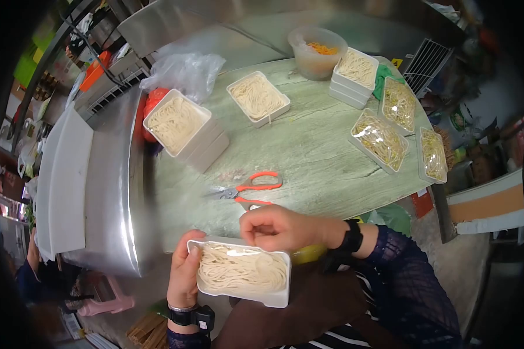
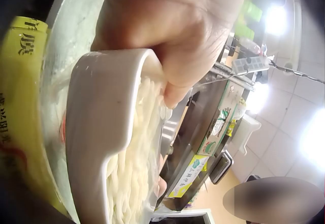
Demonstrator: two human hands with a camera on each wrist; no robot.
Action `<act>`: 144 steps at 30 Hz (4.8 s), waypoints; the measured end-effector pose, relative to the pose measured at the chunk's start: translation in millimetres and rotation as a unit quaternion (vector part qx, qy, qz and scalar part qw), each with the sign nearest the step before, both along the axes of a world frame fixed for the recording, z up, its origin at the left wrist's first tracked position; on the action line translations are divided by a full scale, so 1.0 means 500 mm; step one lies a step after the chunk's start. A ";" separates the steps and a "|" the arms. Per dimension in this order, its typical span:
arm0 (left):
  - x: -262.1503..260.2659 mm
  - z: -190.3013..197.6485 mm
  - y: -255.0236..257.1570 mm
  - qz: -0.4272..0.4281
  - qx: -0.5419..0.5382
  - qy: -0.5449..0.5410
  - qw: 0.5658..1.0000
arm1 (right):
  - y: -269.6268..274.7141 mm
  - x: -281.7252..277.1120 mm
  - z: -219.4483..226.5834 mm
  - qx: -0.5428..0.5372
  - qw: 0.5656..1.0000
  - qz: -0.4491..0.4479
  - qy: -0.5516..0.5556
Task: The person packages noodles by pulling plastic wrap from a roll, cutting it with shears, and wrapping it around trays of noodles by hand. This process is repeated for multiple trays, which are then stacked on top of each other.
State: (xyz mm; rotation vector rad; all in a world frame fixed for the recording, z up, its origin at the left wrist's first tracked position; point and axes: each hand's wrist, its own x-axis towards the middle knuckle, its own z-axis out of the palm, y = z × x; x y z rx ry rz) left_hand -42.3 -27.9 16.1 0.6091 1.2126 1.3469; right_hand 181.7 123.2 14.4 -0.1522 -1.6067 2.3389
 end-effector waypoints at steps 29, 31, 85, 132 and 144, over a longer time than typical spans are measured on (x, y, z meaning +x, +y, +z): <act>0.051 -0.079 0.055 0.103 0.065 0.004 0.993 | 0.053 -0.004 0.011 0.354 0.844 -0.276 -0.292; 0.047 -0.073 0.060 0.074 0.057 0.012 0.996 | 0.066 0.004 0.026 0.368 0.862 -0.220 -0.270; -0.009 -0.083 0.066 -0.072 0.259 0.355 0.895 | 0.156 0.164 0.035 0.055 0.932 -0.095 -0.346; 0.107 -0.037 0.071 -0.096 0.072 -0.064 0.991 | 0.037 0.111 0.027 0.329 0.880 -0.119 -0.322; 0.097 -0.007 0.106 -0.137 -0.095 -0.192 0.967 | 0.027 0.118 0.024 0.355 0.872 -0.087 -0.326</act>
